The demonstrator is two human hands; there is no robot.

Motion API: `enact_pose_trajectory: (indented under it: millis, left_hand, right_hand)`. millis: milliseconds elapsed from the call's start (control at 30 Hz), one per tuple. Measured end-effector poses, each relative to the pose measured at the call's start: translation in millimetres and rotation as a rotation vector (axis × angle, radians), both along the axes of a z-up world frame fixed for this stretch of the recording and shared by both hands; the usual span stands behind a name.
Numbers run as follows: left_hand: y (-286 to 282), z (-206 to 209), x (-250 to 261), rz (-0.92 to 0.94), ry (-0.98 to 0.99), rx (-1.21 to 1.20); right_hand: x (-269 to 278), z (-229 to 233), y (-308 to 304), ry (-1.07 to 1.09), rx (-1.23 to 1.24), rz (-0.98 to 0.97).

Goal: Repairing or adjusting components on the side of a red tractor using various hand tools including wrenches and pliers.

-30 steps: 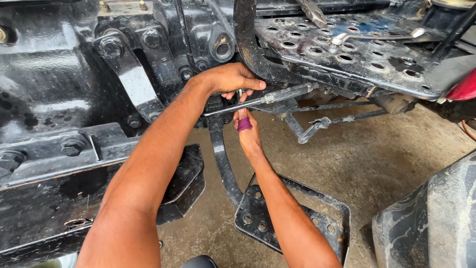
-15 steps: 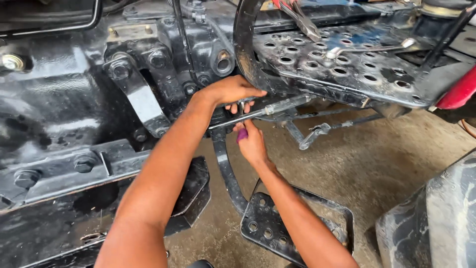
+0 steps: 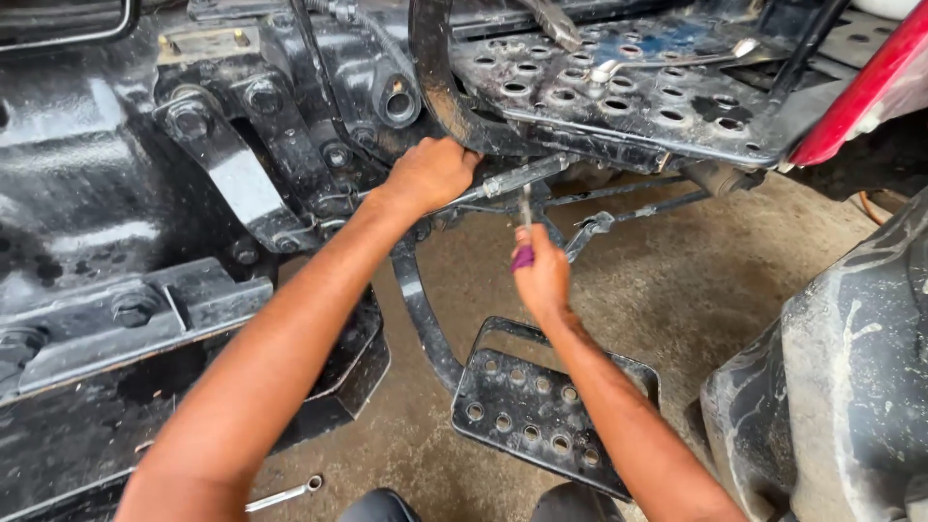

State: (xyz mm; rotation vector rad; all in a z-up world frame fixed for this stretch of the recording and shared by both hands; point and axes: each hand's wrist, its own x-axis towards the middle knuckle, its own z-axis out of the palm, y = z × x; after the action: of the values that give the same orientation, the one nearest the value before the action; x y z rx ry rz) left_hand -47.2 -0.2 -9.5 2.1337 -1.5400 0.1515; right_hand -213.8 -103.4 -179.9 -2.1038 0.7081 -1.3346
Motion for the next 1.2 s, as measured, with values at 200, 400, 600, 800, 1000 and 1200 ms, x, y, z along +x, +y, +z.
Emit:
enact_pose_trajectory:
  millis: [200,400,600,800,1000,1200]
  left_hand:
    - [85.6,9.0,-93.5,0.009,-0.182,-0.080]
    - [107.4,-40.1,-168.4,-0.288,-0.072,-0.564]
    - [-40.7,-122.6,-127.4,-0.189,0.825,-0.869]
    - [-173.9,-132.9,-69.5,-0.447,1.389,-1.086]
    - [-241.5,-149.8,-61.1,-0.443,1.290,-1.107]
    - [-259.6,-149.6,-62.0,-0.081,1.125,-1.044]
  right_hand:
    - [-10.0,4.4,-13.7,-0.002,0.041,-0.094]
    - [-5.0,-4.7,-39.7,-0.104,0.081,-0.143]
    - [-6.6,1.5,-52.3,-0.172,0.080,-0.186]
    - [-12.4,9.9,-75.5,-0.127,0.052,-0.214]
    - [-10.6,16.4,-61.6,-0.072,0.105,-0.211]
    - [-13.7,9.4,-53.6,-0.154,0.116,-0.171]
